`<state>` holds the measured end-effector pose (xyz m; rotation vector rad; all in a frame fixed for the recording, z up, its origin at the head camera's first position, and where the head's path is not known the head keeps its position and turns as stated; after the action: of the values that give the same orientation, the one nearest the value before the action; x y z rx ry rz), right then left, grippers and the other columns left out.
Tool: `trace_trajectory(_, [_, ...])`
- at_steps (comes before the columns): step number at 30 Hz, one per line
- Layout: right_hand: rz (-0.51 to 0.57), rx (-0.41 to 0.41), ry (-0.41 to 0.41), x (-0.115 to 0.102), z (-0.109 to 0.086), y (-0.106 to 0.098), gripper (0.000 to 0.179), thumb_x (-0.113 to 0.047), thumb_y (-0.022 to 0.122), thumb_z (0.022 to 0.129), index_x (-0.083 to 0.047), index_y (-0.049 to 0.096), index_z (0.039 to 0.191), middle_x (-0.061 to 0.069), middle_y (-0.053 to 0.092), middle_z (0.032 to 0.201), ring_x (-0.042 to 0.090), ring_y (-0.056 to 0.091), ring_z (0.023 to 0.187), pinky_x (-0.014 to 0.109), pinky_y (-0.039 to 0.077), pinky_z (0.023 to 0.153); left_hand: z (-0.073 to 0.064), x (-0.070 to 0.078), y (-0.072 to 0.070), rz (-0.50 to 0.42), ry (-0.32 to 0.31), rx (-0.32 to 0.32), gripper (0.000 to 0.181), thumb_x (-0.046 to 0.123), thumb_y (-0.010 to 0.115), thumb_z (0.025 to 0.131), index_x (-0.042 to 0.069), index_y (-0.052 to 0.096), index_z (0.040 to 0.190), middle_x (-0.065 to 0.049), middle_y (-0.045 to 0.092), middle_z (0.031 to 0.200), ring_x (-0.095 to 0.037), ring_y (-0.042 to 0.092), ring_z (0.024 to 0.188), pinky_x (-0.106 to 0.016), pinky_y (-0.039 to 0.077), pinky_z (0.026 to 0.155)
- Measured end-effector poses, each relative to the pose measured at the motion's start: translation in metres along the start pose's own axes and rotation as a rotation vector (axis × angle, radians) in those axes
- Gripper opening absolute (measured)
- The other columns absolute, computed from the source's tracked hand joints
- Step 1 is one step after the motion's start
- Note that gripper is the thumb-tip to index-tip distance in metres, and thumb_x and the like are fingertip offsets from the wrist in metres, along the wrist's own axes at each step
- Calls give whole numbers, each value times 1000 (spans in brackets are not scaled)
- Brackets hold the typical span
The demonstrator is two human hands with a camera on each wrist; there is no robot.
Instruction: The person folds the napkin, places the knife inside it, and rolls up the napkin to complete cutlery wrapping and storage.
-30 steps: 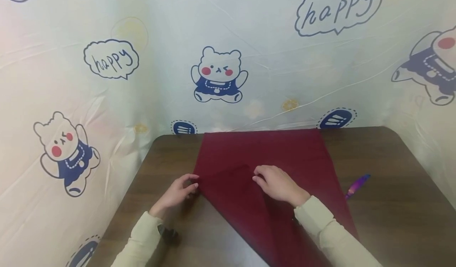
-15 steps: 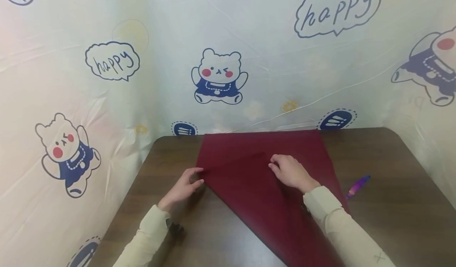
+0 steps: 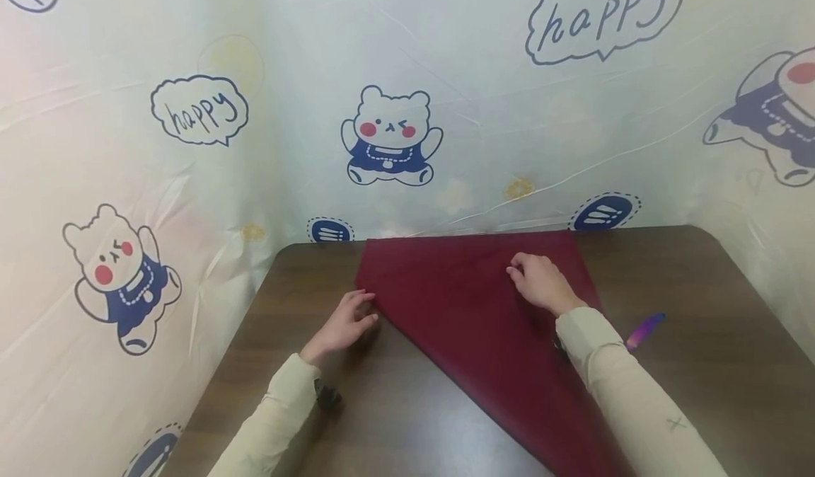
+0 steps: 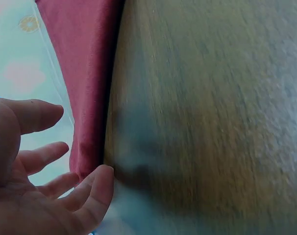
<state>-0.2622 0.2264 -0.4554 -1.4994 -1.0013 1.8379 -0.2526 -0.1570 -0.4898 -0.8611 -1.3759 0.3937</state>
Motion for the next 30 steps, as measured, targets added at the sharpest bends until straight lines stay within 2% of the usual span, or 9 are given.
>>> trace_trajectory(5, [-15,21,41,14,9,-7,23,-16,52,97,2,62,105,21,66,97,25,57,77,41,47,72,4,4,5,45,30,-45,49,16,61,91,-2,51,135,-27,34,147,-42,43,131,-53,37,107])
trace_trajectory(9, [-26,45,66,22,13,-12,26,-17,51,98,5,61,108,26,65,103,30,59,81,47,47,76,7,8,9,78,50,-99,50,18,60,92,-2,50,136,-27,34,148,-48,35,134,-57,32,108])
trace_trajectory(15, [-18,76,125,33,18,-22,32,-19,47,99,8,60,112,30,64,107,39,60,90,53,47,80,9,13,11,118,53,-160,51,21,58,93,-2,48,138,-26,32,150,-49,33,134,-58,31,108])
trace_trajectory(22, [7,133,197,49,24,-33,35,-21,46,99,7,62,111,30,62,105,43,58,90,53,45,77,9,13,13,137,44,-181,52,23,59,94,-1,48,139,-27,32,150,-50,33,134,-58,31,108])
trace_trajectory(30, [13,124,263,67,26,-36,38,-25,43,100,7,59,112,31,61,105,43,57,89,50,45,70,11,10,13,127,41,-188,53,24,59,94,0,47,140,-26,30,152,-48,31,135,-58,31,108])
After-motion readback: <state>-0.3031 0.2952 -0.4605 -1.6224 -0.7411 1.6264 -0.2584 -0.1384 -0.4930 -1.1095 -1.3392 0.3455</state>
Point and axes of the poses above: each hand's wrist, its own z-axis towards the middle knuckle, its own y-axis out of the palm, x = y × z, the point moved 3 cm from there along z, towards the middle knuckle
